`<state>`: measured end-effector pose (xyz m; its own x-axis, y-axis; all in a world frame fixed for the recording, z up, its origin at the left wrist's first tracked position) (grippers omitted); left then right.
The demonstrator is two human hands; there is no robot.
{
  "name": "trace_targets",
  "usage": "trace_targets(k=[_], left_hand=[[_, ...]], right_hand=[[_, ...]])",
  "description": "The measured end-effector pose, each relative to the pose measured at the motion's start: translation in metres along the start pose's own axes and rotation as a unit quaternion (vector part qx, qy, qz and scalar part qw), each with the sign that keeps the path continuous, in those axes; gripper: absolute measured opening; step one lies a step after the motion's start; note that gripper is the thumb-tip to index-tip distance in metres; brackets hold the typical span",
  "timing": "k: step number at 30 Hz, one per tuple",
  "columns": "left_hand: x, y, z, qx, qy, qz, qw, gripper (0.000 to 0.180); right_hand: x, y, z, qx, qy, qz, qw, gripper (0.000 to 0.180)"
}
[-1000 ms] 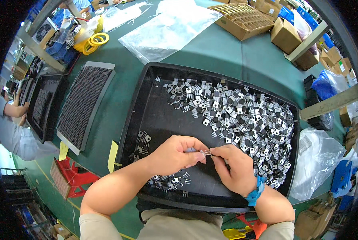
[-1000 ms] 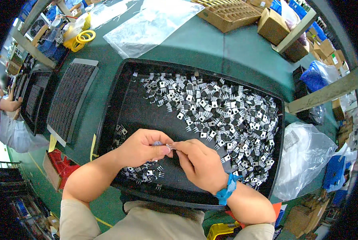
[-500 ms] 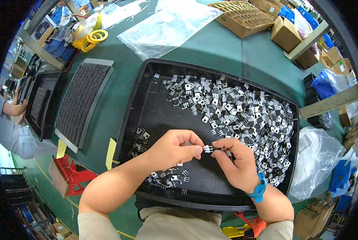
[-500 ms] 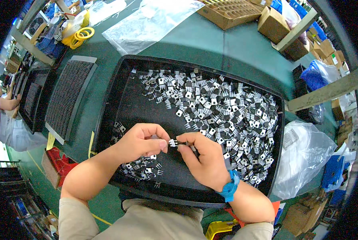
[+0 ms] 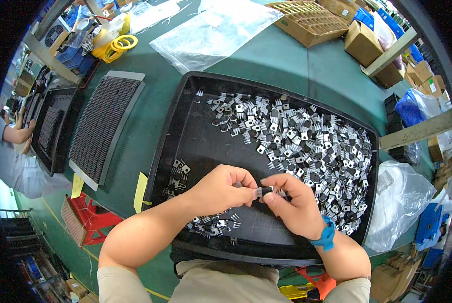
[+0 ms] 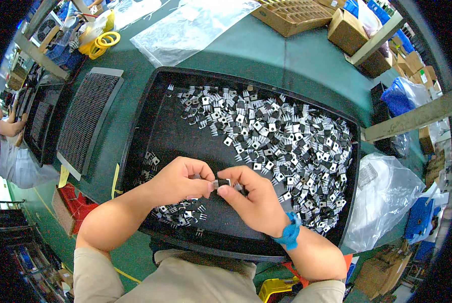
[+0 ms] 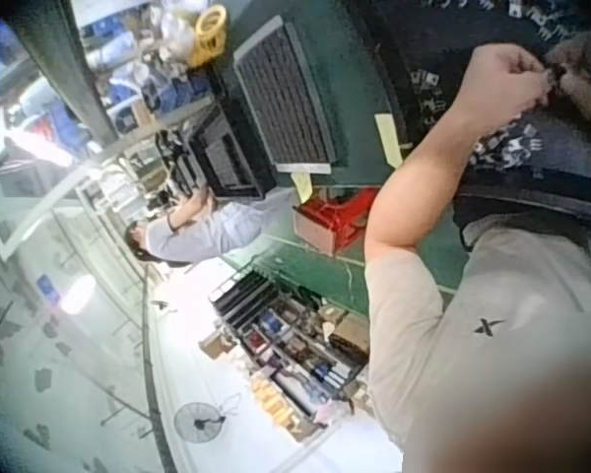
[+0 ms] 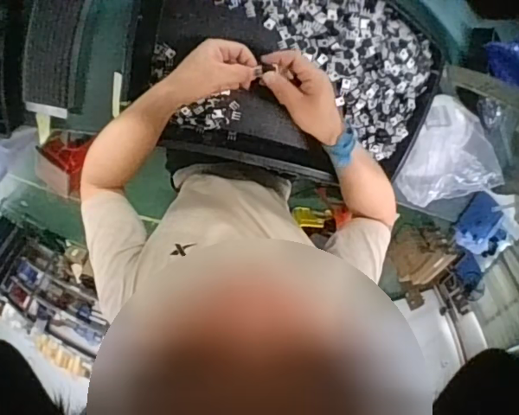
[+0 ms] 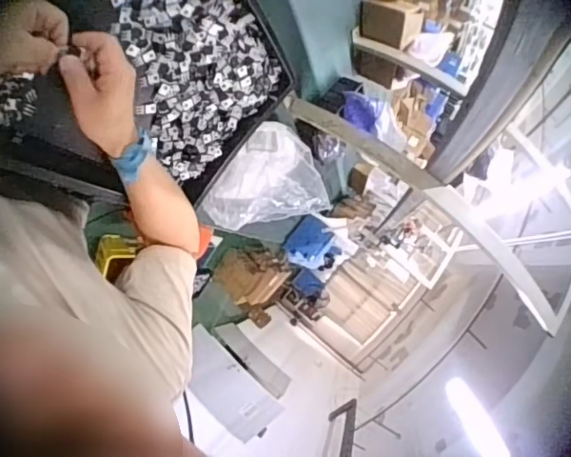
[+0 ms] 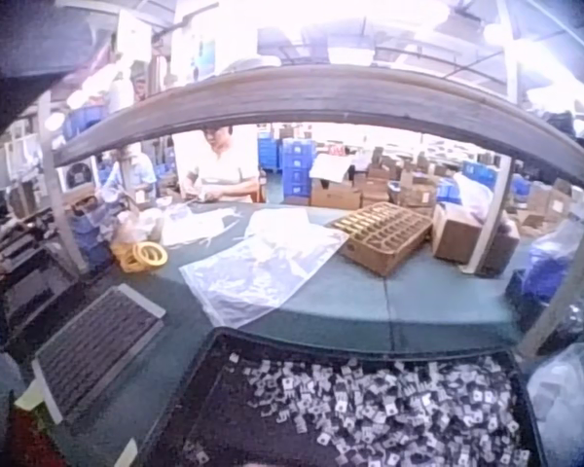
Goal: The person sits at a workstation and repeatedly picks up small black electronic components from a large black tray. They insert a small white plastic piece into the metal prongs of each component by hand. The person handles the items one at a time, performing the insertion action continuously throughout the clip.
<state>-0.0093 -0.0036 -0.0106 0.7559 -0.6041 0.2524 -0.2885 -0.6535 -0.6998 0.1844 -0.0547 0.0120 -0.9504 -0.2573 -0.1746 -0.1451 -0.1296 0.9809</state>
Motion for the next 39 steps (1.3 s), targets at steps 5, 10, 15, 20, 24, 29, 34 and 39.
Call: trace_targets(k=[5, 10, 15, 20, 24, 29, 34, 39], left_hand=[[0.0, 0.0, 0.002, 0.02, 0.021, -0.02, 0.999, 0.009], [-0.014, -0.002, 0.001, 0.074, 0.025, -0.211, 0.974, 0.017], [-0.014, -0.003, 0.003, 0.125, 0.004, -0.23, 0.965, 0.019], [-0.016, -0.003, 0.003, 0.149, -0.008, -0.227, 0.963, 0.022], [-0.019, 0.0, 0.006, 0.126, -0.003, -0.227, 0.966, 0.023], [-0.012, -0.003, 0.0, 0.078, -0.006, -0.17, 0.982, 0.028], [0.0, -0.009, -0.005, 0.08, -0.051, -0.063, 0.994, 0.016], [0.001, -0.003, -0.002, 0.085, -0.033, -0.013, 0.996, 0.01]], right_hand=[[0.004, -0.013, 0.0, 0.121, -0.022, 0.165, 0.979, 0.009], [0.009, -0.017, 0.005, 0.041, -0.014, 0.076, 0.996, 0.007], [0.034, -0.022, -0.003, -0.179, 0.3, -0.242, 0.905, 0.026], [0.051, -0.032, -0.015, -0.191, 0.378, -0.317, 0.848, 0.024], [0.037, -0.02, -0.012, -0.167, 0.338, -0.281, 0.883, 0.018], [0.008, 0.0, -0.005, -0.075, 0.085, -0.089, 0.99, 0.014], [-0.001, -0.002, -0.006, -0.007, -0.091, 0.019, 0.996, 0.016], [0.0, -0.008, -0.005, -0.135, -0.076, -0.13, 0.979, 0.018]])
Point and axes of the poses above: each hand's wrist, its own z-axis towards the middle knuckle, its own x-axis out of the palm, y = z × x, the point moved 1 cm from there along z, towards the middle knuckle, and after that the axes turned 13 degrees about -x, right-handed, at the moved point
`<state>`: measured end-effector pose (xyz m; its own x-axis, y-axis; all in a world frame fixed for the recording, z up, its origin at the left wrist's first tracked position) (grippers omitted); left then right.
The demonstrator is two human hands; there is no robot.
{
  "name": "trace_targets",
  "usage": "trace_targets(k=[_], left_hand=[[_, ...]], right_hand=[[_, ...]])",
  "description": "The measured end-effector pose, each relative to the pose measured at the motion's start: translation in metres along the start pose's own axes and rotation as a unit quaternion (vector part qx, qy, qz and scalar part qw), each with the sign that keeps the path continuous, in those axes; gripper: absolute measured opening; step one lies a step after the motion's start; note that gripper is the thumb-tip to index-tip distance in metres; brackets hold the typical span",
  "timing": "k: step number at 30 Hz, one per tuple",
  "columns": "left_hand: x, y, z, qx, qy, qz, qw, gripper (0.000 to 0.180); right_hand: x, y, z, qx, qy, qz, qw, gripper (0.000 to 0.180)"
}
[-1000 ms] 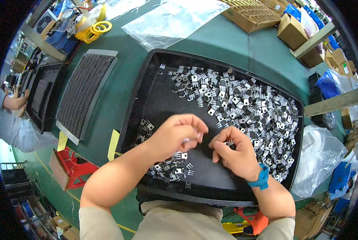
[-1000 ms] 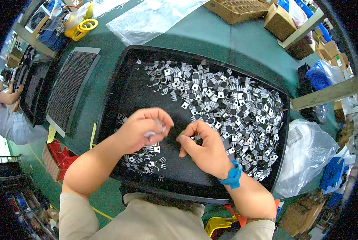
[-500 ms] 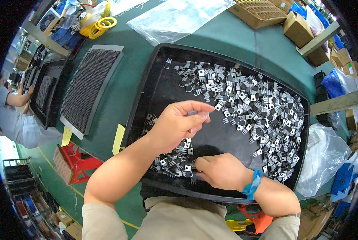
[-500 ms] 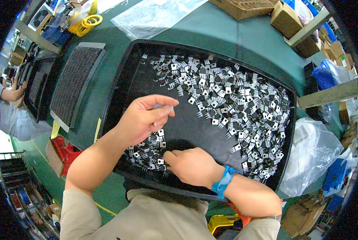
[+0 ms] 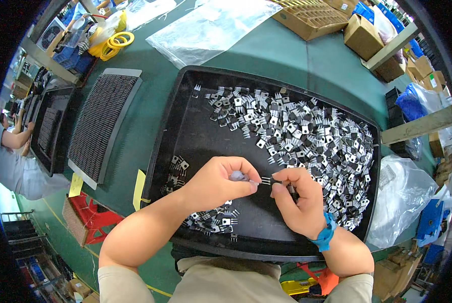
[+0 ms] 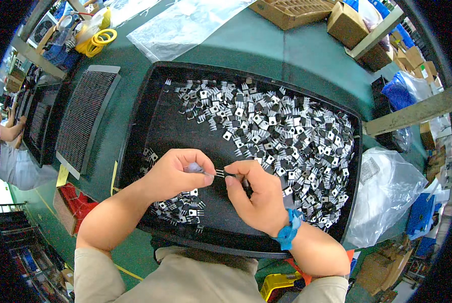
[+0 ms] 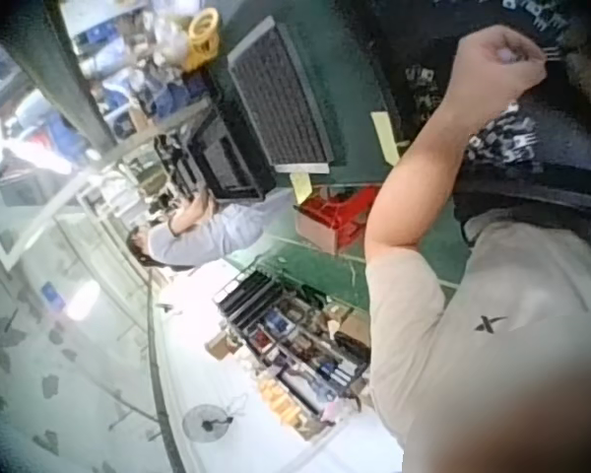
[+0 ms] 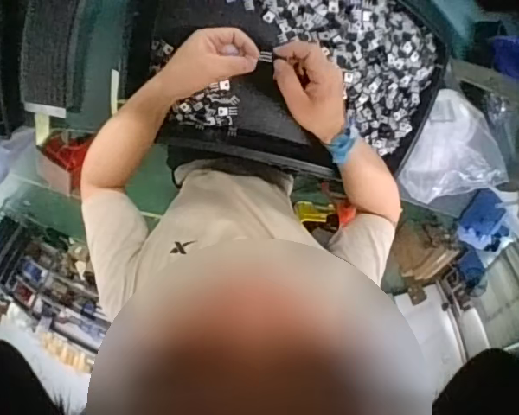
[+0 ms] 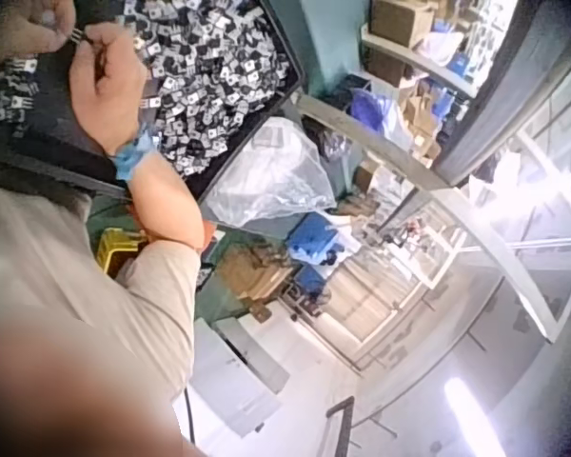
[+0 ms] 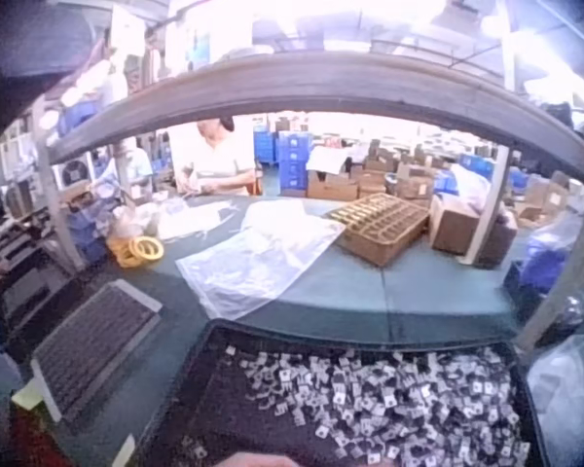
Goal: The person sits at a workstation and repeatedly picks up small black electronic components from a large black tray. They insert a small white plastic piece into the metal prongs of each component by hand. The person handles the items one at a time, performing the insertion action continuously throughout the clip.
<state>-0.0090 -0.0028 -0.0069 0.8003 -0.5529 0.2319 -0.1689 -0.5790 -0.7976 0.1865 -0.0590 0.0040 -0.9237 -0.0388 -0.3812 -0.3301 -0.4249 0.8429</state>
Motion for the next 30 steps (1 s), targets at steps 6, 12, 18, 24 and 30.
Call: trace_targets(k=[6, 12, 18, 24, 30], left_hand=[[-0.0027, -0.0011, -0.0028, -0.042, 0.014, 0.022, 0.999, 0.011], [-0.001, -0.0018, -0.0032, -0.036, 0.015, 0.03, 0.999, 0.011], [-0.0016, 0.0041, -0.0001, -0.01, -0.004, 0.105, 0.994, 0.012], [-0.0019, -0.0052, -0.0028, -0.046, -0.016, 0.015, 0.999, 0.009], [-0.0019, -0.0032, -0.0027, -0.059, 0.014, 0.014, 0.998, 0.013]], right_hand=[[0.0022, 0.0069, 0.0011, -0.024, 0.02, 0.001, 1.0, 0.018], [0.0013, 0.008, 0.0042, -0.043, 0.056, -0.025, 0.997, 0.018], [0.0029, 0.0078, 0.0081, -0.05, 0.117, -0.042, 0.991, 0.016], [-0.0021, 0.004, 0.0041, 0.126, 0.02, 0.085, 0.988, 0.013], [-0.0001, 0.0043, 0.0048, 0.171, 0.033, 0.143, 0.974, 0.011]])
Point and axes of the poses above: each hand's wrist, its own z-axis towards the middle knuckle, its own x-axis out of the palm, y = z × x, the point moved 1 cm from there along z, towards the middle knuckle, and after that the axes turned 13 degrees about -x, right-handed, at the moved point
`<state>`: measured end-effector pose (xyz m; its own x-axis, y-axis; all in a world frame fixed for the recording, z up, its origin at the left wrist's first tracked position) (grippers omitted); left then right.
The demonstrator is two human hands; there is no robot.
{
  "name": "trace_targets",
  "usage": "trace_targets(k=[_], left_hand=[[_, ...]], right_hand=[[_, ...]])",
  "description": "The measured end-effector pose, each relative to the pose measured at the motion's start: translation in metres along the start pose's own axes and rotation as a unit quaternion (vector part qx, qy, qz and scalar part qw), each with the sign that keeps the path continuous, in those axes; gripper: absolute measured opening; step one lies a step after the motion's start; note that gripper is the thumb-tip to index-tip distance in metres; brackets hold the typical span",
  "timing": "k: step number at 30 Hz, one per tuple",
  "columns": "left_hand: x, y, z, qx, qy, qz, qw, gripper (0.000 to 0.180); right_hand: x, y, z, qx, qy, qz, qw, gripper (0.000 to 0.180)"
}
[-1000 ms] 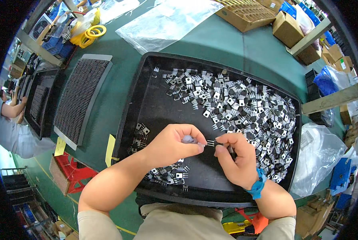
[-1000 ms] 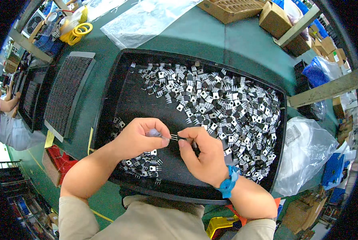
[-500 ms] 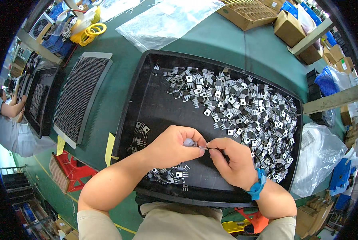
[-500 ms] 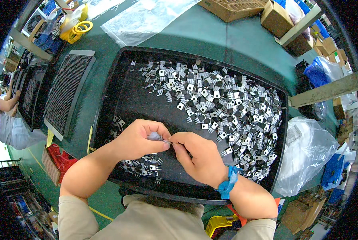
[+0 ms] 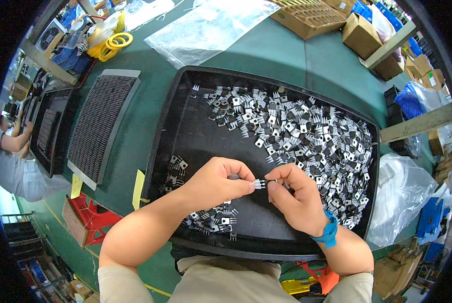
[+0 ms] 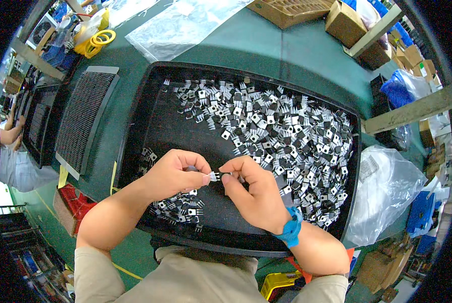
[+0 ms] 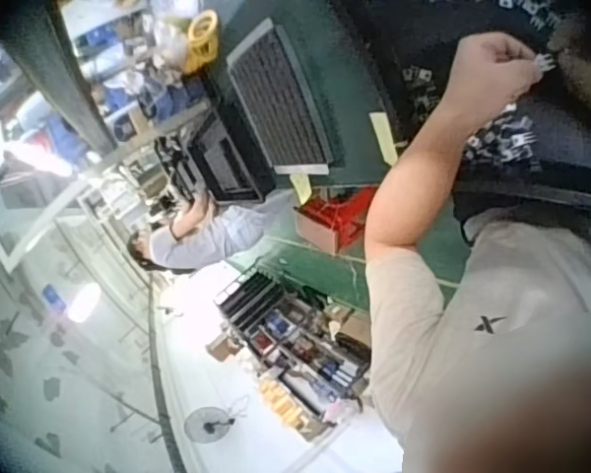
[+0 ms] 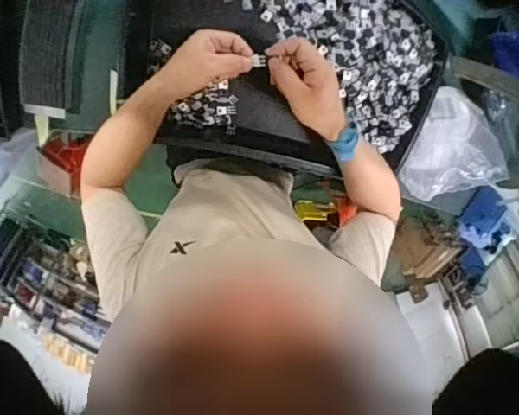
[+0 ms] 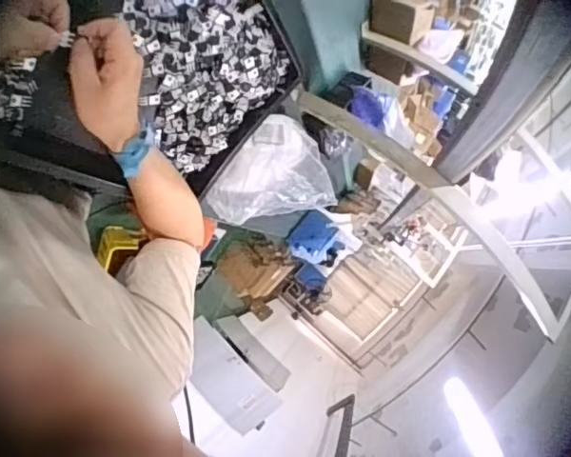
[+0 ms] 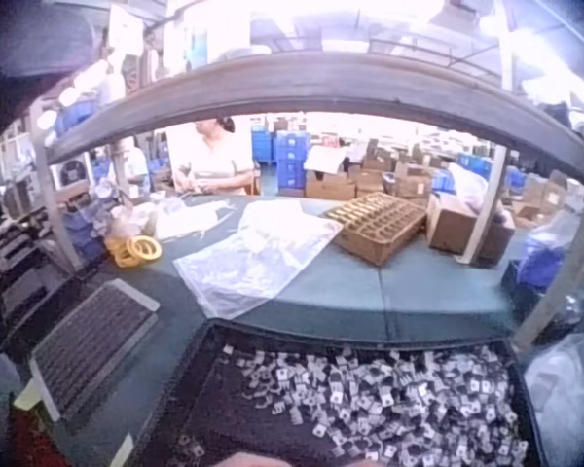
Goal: The person sits at a workstation and repeatedly picks up small black electronic components from a large black tray. They insert a small white plastic piece into the metal prongs of each component by hand. The person handles the items one at a time, performing the insertion action continuously throughout the clip.
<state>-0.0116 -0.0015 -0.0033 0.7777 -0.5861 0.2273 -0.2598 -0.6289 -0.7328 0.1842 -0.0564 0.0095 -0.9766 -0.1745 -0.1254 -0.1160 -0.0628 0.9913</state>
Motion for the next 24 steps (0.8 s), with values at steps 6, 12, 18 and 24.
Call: trace_targets(k=[6, 12, 18, 24], left_hand=[[0.001, -0.002, -0.002, -0.001, 0.016, -0.006, 1.0, 0.012], [0.001, 0.001, -0.002, -0.001, 0.02, -0.006, 1.0, 0.01], [0.0, 0.007, 0.002, -0.011, 0.044, -0.013, 0.999, 0.01], [-0.018, 0.001, -0.001, 0.045, 0.033, -0.224, 0.973, 0.009]], right_hand=[[0.002, 0.001, -0.001, 0.004, 0.017, 0.014, 1.0, 0.01], [0.002, 0.002, -0.002, 0.043, 0.023, 0.074, 0.996, 0.011], [0.008, 0.001, -0.003, 0.079, 0.039, 0.127, 0.988, 0.011], [0.004, -0.007, -0.001, 0.064, 0.05, 0.077, 0.994, 0.019]])
Point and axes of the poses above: each hand's wrist, its own z-axis towards the middle knuckle, its own x-axis out of the palm, y = z × x, the point moved 1 cm from there along z, towards the middle knuckle, and after that the axes turned 13 degrees about -x, right-handed, at the moved point
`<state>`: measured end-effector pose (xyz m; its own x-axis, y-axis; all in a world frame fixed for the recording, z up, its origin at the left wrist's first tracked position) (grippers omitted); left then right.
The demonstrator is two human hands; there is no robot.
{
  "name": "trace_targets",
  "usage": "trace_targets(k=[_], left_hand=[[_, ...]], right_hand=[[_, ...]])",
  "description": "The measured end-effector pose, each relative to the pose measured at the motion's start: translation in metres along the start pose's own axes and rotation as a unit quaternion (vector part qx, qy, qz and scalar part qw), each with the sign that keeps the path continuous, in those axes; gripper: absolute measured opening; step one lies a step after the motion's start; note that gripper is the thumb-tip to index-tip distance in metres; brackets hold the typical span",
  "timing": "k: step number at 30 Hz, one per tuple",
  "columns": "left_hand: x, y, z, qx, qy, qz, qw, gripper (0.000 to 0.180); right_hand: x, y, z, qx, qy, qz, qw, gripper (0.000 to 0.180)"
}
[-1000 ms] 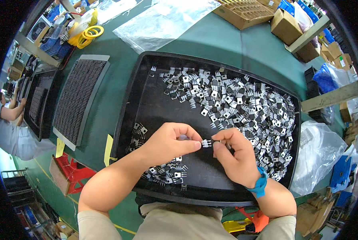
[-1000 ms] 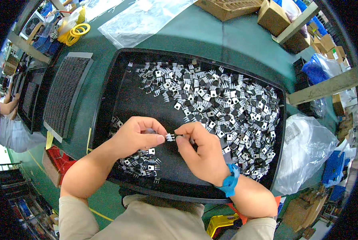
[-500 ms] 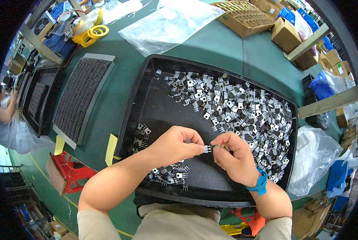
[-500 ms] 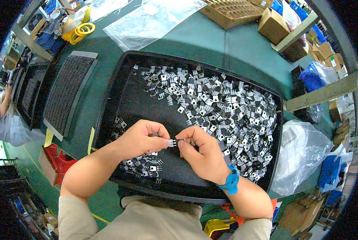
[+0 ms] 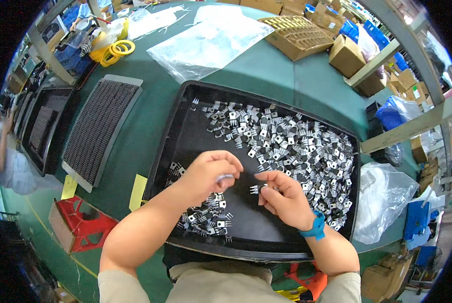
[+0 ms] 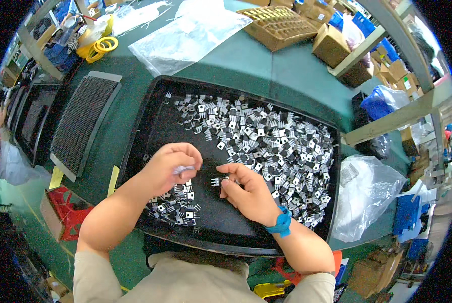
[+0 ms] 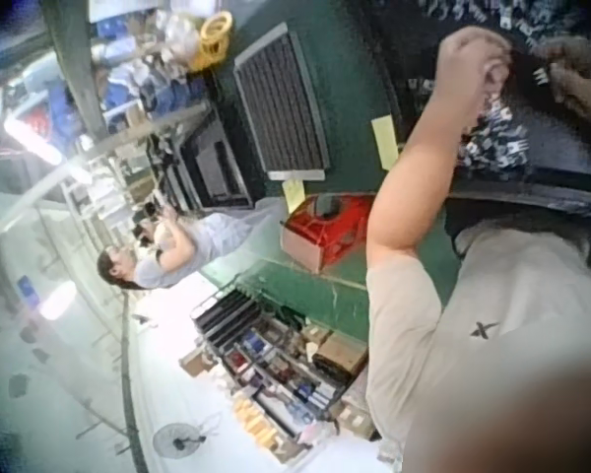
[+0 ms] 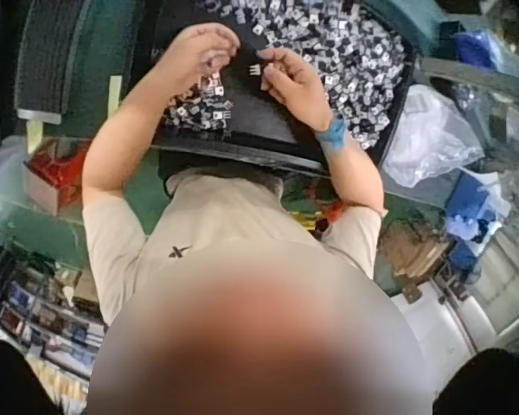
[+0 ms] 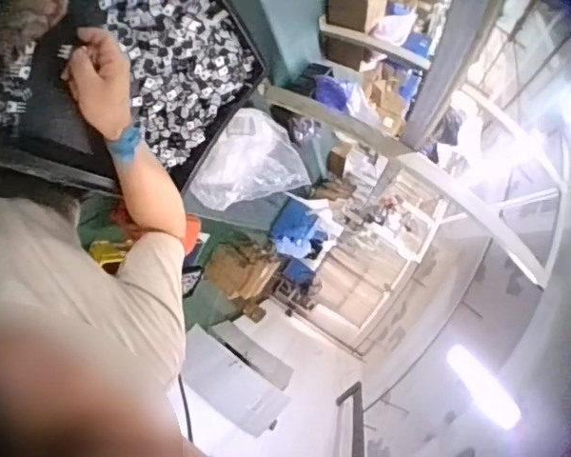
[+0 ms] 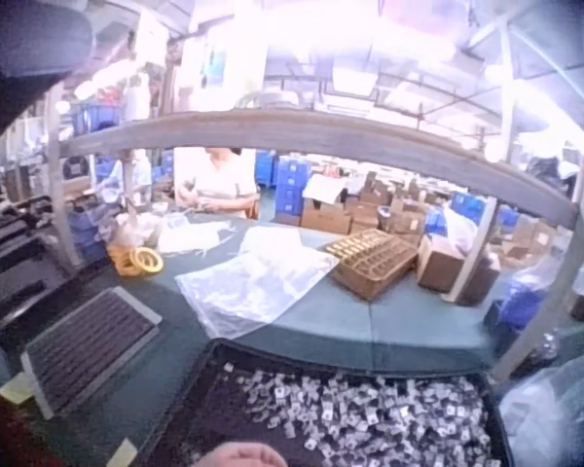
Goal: The person sits at a workstation and repeatedly picks up small black electronic components from a large black tray. They insert a small white plastic piece into the metal prongs of each component by hand. The person handles the items one at a time, performing the insertion action continuously throughout the clip.
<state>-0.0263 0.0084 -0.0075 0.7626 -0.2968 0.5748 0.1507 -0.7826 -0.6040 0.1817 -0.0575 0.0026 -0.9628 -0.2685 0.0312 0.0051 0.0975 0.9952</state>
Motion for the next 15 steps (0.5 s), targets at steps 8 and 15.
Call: trace_targets(k=[8, 15], left_hand=[[-0.004, -0.024, -0.021, 0.153, -0.026, -0.086, 0.984, 0.019], [-0.01, -0.031, -0.039, 0.194, -0.01, -0.126, 0.973, 0.02]], right_hand=[[-0.012, 0.018, 0.031, -0.174, 0.018, -0.435, 0.884, 0.012], [-0.012, 0.031, 0.092, -0.283, -0.035, -0.569, 0.772, 0.031]])
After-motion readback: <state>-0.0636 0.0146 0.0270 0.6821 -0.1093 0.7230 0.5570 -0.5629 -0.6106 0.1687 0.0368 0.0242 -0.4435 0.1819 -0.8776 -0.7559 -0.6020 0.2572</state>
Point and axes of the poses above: each hand's wrist, its own z-axis towards the middle knuckle, its own x-axis out of the palm, y = z × x, the point moved 1 cm from there along z, towards the middle knuckle, and after that the axes turned 13 degrees about -x, right-handed, at the moved point
